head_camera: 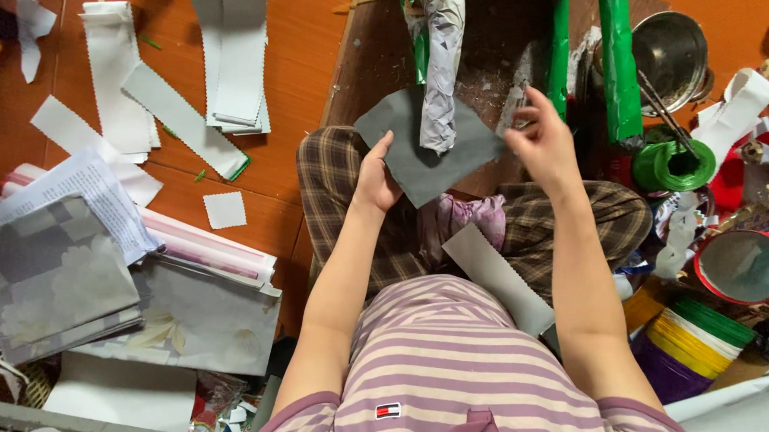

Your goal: Wrapping green tape around the legs of a paper-mache giraffe figure while sitting on the floor

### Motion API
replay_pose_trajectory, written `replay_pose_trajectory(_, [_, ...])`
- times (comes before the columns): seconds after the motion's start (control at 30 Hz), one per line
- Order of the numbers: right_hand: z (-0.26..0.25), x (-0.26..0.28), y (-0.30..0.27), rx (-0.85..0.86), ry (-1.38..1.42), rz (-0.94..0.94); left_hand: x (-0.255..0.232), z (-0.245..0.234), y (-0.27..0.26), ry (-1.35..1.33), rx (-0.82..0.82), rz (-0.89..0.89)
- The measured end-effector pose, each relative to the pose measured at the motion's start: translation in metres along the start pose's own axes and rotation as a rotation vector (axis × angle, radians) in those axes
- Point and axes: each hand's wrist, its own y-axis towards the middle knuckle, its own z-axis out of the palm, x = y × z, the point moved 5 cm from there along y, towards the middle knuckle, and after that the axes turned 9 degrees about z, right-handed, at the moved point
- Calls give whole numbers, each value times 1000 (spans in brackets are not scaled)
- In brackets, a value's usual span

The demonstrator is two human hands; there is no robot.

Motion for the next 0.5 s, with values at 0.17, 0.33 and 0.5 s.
replay_pose_trajectory(0.17, [68,46,-62,-16,-648,-673,9,7,19,54,86,8])
replay_pose_trajectory(0.33, [89,52,-49,-226,-530,-777,1,31,-17,-12,99,-7])
replay_pose_trajectory(0.5, [79,64,-23,-343,-372,-615,23,-1,12,221,632,31])
